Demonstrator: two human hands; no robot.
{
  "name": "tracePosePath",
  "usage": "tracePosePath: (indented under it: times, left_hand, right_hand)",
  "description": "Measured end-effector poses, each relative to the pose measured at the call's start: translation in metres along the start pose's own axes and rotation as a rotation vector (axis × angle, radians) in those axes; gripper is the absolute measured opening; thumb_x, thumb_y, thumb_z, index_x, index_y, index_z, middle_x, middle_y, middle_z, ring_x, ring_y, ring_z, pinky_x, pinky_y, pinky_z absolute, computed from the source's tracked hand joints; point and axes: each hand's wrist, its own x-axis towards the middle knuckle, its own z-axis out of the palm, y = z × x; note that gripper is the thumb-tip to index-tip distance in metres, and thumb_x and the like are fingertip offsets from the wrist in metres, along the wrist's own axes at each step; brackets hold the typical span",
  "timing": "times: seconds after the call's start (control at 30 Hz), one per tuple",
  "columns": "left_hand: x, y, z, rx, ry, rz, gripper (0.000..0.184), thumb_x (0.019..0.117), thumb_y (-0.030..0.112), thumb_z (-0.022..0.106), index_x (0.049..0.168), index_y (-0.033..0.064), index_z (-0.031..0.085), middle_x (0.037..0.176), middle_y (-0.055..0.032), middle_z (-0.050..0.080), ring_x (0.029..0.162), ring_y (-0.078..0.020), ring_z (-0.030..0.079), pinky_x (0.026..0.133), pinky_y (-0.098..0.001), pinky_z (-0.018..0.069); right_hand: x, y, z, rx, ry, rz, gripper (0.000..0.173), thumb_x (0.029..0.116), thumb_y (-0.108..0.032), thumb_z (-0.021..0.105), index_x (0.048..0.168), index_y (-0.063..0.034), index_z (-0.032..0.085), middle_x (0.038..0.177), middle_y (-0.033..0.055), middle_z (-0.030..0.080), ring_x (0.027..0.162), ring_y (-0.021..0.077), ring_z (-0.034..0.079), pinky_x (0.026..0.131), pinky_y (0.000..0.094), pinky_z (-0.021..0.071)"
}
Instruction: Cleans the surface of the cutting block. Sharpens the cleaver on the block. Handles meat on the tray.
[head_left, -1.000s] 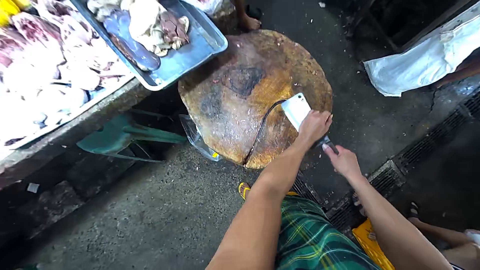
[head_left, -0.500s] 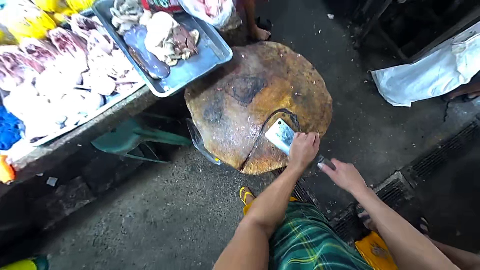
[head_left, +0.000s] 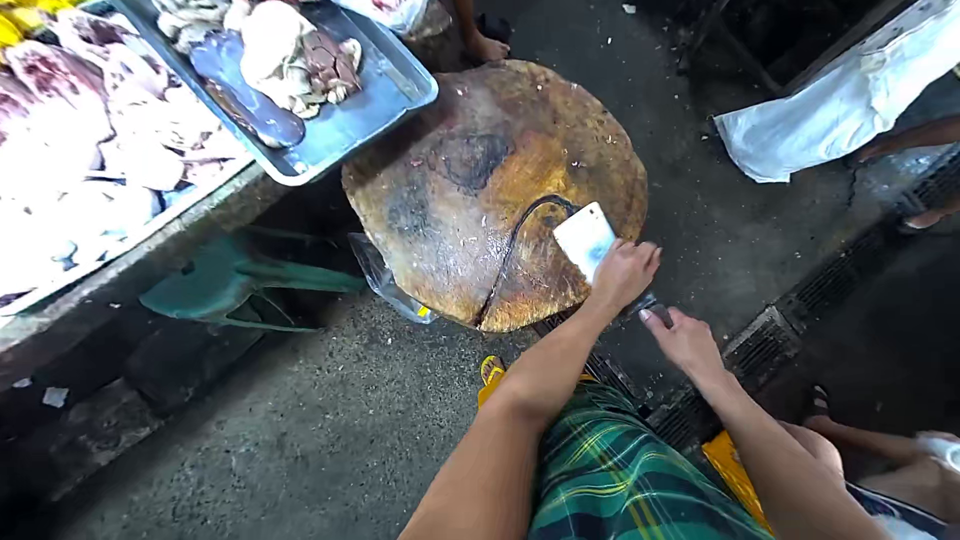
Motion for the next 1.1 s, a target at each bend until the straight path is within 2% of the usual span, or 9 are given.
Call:
tracePosePath:
  times: [0.07,0.27,0.37,0.43,0.57,0.67,0.87,1.03,1.1]
  left_hand:
    - [-0.029,0.001,-0.017,-0.005,0.044,0.012,0.024,0.1030,0.028,0.057,0.100,0.0145,0.076,0.088,0.0000,0.074,0.092,-0.0160,0.070,0.102,-0.0380,0.0526]
    - [-0.022,0.005,-0.004,-0.144,-0.127,0.200,0.027,0.1050,0.027,0.053,0.102,0.0112,0.074,0.092,-0.0028,0.075,0.099,-0.0183,0.071,0.102,-0.0362,0.0530]
    - [-0.069,-0.008,-0.043,-0.113,-0.102,0.153,0.026,0.1046,0.028,0.054,0.102,0.0126,0.075,0.089,-0.0009,0.074,0.093,-0.0150,0.071,0.102,-0.0360,0.0527]
    - [-0.066,0.000,-0.034,-0.124,-0.136,0.197,0.027,0.1038,0.029,0.054,0.099,0.0120,0.075,0.087,-0.0020,0.074,0.091,-0.0173,0.071,0.099,-0.0372,0.0539]
    - [-0.036,0.024,0.001,-0.167,-0.260,0.365,0.027,0.1029,0.029,0.055,0.095,0.0115,0.073,0.084,-0.0038,0.073,0.091,-0.0197,0.071,0.096,-0.0367,0.0537]
    - [-0.074,0.004,-0.033,-0.156,-0.235,0.272,0.027,0.1046,0.030,0.054,0.101,0.0124,0.074,0.088,-0.0033,0.073,0.094,-0.0191,0.070,0.096,-0.0373,0.0551]
    - [-0.052,0.016,-0.014,-0.157,-0.252,0.347,0.027,0.1028,0.030,0.056,0.095,0.0124,0.074,0.082,-0.0022,0.073,0.086,-0.0174,0.071,0.093,-0.0363,0.0549]
    - [-0.086,-0.013,-0.059,-0.104,-0.215,0.193,0.026,0.1021,0.032,0.056,0.097,0.0147,0.076,0.086,-0.0005,0.074,0.092,-0.0170,0.070,0.090,-0.0363,0.0571]
    - [-0.068,-0.007,-0.040,-0.082,-0.176,0.230,0.026,0.1009,0.031,0.058,0.094,0.0138,0.075,0.082,-0.0021,0.073,0.087,-0.0195,0.071,0.087,-0.0375,0.0574]
  right_hand:
    - [-0.019,-0.007,0.009,-0.032,-0.001,0.004,0.078,0.0968,-0.078,0.039,0.122,-0.0090,0.067,0.095,0.0203,0.072,0.094,0.0406,0.072,0.081,0.0633,0.0559]
    - [-0.055,-0.029,0.035,0.161,0.073,0.225,0.074,0.0982,-0.074,0.042,0.121,-0.0099,0.070,0.099,0.0180,0.073,0.094,0.0355,0.072,0.083,0.0603,0.0566]
    - [-0.083,-0.047,0.061,0.145,0.047,0.195,0.076,0.0967,-0.077,0.041,0.121,-0.0105,0.069,0.098,0.0179,0.073,0.096,0.0375,0.071,0.084,0.0625,0.0560]
    - [-0.088,-0.039,0.068,0.203,0.100,0.255,0.075,0.0970,-0.076,0.041,0.119,-0.0101,0.069,0.096,0.0174,0.073,0.094,0.0363,0.071,0.083,0.0616,0.0560]
    - [-0.087,-0.030,0.074,0.329,0.193,0.379,0.072,0.0990,-0.074,0.040,0.109,-0.0085,0.070,0.083,0.0135,0.069,0.072,0.0294,0.069,0.069,0.0538,0.0581]
    - [-0.105,-0.048,0.082,0.237,0.091,0.314,0.075,0.0973,-0.076,0.040,0.117,-0.0099,0.070,0.096,0.0174,0.073,0.094,0.0360,0.071,0.084,0.0615,0.0559]
    - [-0.096,-0.041,0.082,0.318,0.164,0.379,0.075,0.0981,-0.075,0.040,0.116,-0.0087,0.070,0.094,0.0181,0.071,0.090,0.0359,0.071,0.080,0.0606,0.0557]
    - [-0.104,-0.063,0.089,0.207,0.061,0.273,0.079,0.0944,-0.081,0.037,0.119,-0.0138,0.069,0.095,0.0161,0.073,0.093,0.0356,0.073,0.080,0.0618,0.0569]
    - [-0.092,-0.053,0.078,0.239,0.099,0.272,0.077,0.0969,-0.077,0.038,0.119,-0.0103,0.069,0.097,0.0184,0.072,0.094,0.0372,0.071,0.082,0.0625,0.0563]
